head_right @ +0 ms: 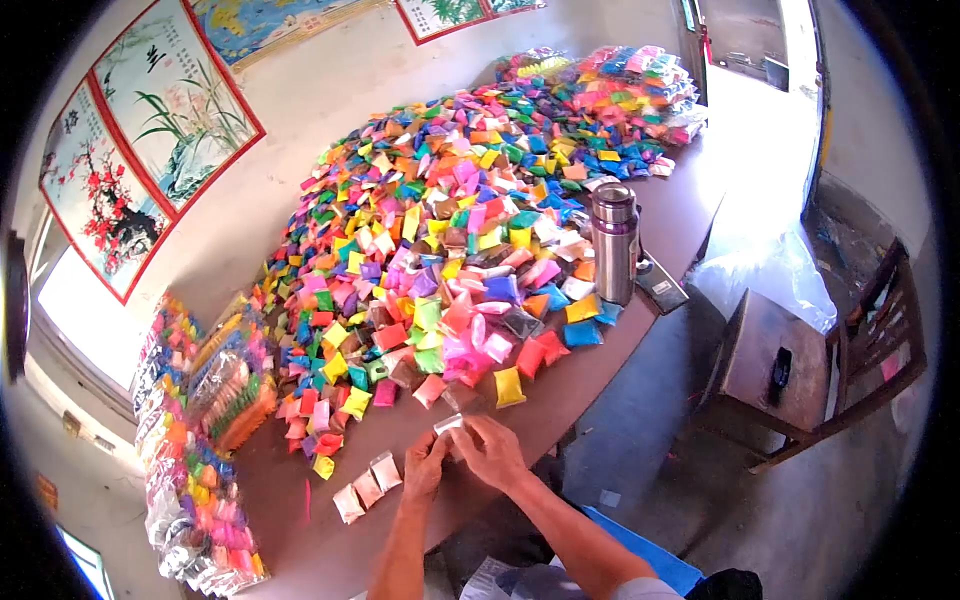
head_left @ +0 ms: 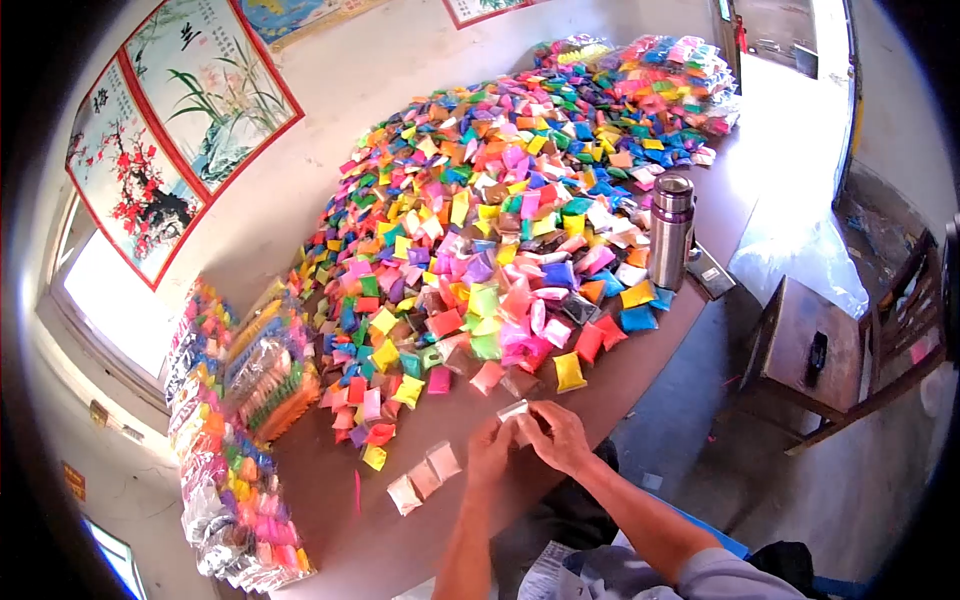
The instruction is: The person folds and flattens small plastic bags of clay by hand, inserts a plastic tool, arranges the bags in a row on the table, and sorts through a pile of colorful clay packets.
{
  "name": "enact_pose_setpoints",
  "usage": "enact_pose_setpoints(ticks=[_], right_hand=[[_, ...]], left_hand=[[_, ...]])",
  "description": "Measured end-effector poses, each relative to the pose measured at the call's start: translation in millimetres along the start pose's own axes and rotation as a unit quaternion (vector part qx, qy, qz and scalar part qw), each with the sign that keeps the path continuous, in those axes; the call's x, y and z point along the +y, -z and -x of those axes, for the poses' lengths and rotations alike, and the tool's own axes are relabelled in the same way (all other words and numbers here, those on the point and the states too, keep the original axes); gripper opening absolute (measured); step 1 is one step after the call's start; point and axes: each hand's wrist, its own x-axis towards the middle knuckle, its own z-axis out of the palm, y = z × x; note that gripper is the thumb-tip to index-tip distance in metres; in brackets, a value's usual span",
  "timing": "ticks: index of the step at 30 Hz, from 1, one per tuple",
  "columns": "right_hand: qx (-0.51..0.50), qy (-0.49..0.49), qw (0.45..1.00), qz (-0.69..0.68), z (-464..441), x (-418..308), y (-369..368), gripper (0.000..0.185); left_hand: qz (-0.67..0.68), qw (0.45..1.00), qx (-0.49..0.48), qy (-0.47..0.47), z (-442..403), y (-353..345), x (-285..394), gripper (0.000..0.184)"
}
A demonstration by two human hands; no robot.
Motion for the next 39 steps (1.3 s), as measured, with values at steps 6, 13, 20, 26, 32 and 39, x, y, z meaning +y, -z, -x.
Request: enact_pose_setpoints(ticks=[6, 13, 20, 26, 32, 39], right_hand=[[-0.024, -0.045, 0.998, -0.029, -0.2, -7.8, 3.0, 0.023], [-0.006, -0.038, 0.999, -0.02, 0.9, -0.4, 2.2, 0.023], [-0.011, -0.035, 0.998, -0.041, -1.7, -8.1, 4.0, 0.02], [0.01, -0.044, 0.998, -0.053, -0.6, 2.7, 3.4, 0.019], [0.01, -0.006, 0.999, -0.05, -2.6, -8.6, 2.8, 0.018], [-0.031, -0.088, 0.994, -0.061, 0.4, 5.4, 4.0, 0.022]], left_hand=[[0.023, 1.0, -0.005, -0.017, 4.1, -7.1, 10.9, 0.025], [-0.074, 0.997, -0.001, -0.025, 4.0, -6.5, 1.2, 0.026], [-0.037, 0.999, 0.02, 0.005, 6.6, -5.8, 5.4, 0.026], [-0.112, 0.993, 0.015, -0.028, 9.2, -8.7, 4.4, 0.029], [-0.095, 0.995, 0.038, -0.01, 7.6, -3.2, -8.3, 0.029], [-0.096, 0.995, 0.001, -0.029, 13.8, -11.0, 12.3, 0.029]])
